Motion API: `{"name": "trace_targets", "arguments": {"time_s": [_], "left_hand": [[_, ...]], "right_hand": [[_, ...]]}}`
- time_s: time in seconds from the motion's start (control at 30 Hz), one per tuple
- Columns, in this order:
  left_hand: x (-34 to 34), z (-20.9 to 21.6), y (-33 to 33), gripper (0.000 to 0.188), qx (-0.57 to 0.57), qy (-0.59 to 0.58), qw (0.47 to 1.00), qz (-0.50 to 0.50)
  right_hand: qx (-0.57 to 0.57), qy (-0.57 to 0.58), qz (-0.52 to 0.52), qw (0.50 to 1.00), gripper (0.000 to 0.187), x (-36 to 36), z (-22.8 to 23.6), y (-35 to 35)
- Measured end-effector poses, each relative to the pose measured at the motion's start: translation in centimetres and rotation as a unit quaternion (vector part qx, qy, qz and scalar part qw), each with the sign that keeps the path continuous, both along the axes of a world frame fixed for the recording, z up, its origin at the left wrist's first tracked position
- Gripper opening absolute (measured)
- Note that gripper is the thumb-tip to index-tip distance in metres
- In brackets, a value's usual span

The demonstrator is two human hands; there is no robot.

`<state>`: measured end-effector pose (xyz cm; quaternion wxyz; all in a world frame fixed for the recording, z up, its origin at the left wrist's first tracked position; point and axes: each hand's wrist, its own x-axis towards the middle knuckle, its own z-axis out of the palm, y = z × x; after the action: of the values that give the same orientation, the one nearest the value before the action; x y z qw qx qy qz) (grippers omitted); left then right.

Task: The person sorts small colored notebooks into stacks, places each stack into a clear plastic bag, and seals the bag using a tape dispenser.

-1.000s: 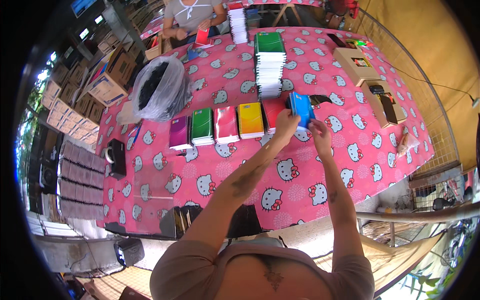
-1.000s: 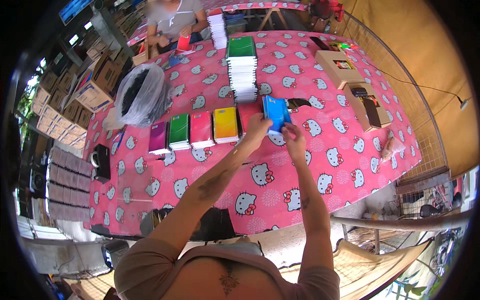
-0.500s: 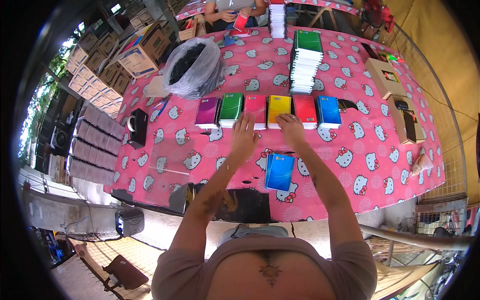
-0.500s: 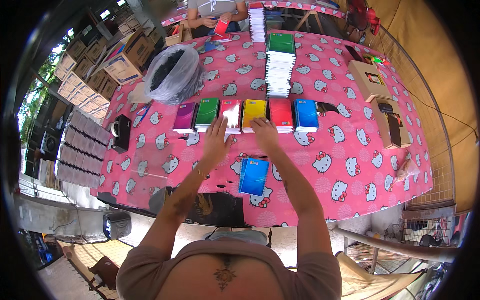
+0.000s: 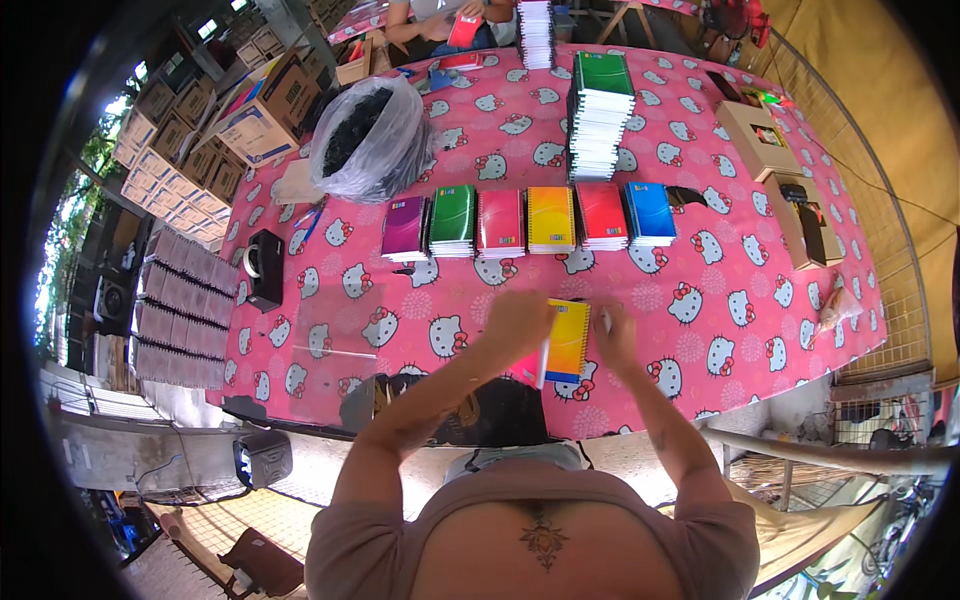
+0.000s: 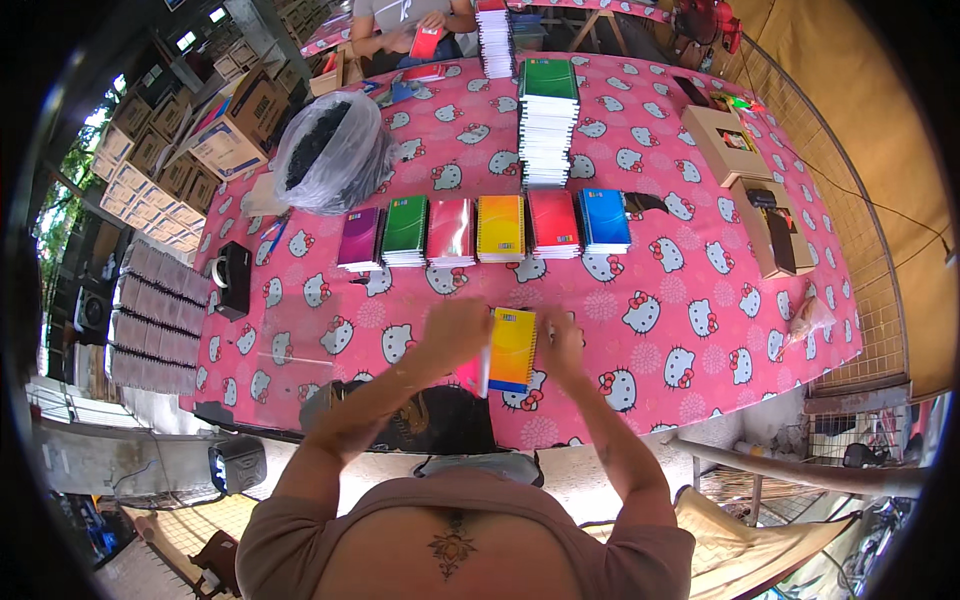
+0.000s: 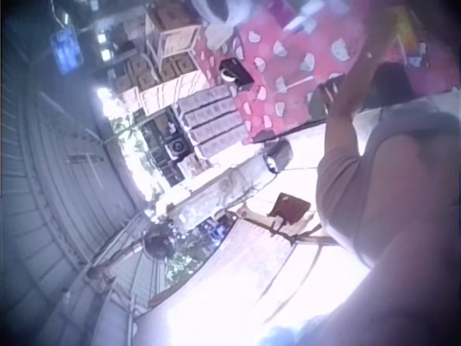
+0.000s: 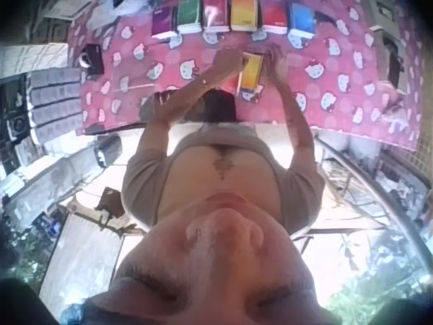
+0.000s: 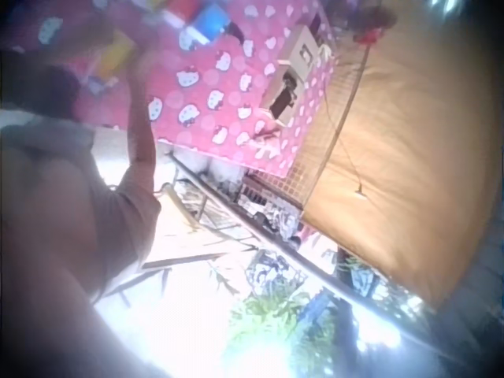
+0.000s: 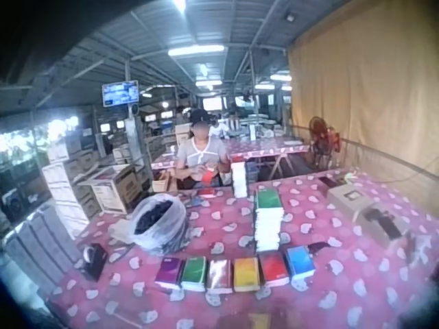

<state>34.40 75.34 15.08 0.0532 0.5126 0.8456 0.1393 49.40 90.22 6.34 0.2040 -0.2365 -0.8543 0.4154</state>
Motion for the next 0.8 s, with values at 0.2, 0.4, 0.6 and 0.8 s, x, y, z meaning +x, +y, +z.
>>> {"name": "trace_targets", "arguments": {"time_s": [0.2,0.4,0.6,0.8], "left_hand": [[-3.9,-6.3,3.4,0.026,0.079,-0.067,0.994,0.042],[-19.2,-8.0,-6.4,0.046,0.146,0.263,0.952,0.06],[-10.5,1.5,-5.3,0.031,0.165,0.132,0.975,0.061],[-0.2,-0.4,-0.5,0.019,-0.159,-0.111,0.981,-0.028]], "right_hand": [[0.4,0.007,-0.068,0.914,0.045,-8.4,1.3,9.5],[0.233,0.212,-0.061,0.947,0.025,-7.6,4.9,6.9],[0.056,0.144,0.174,0.973,0.034,-0.1,-0.8,2.9],[-0.01,0.04,0.083,0.996,0.038,-6.6,-0.4,3.8]]}}
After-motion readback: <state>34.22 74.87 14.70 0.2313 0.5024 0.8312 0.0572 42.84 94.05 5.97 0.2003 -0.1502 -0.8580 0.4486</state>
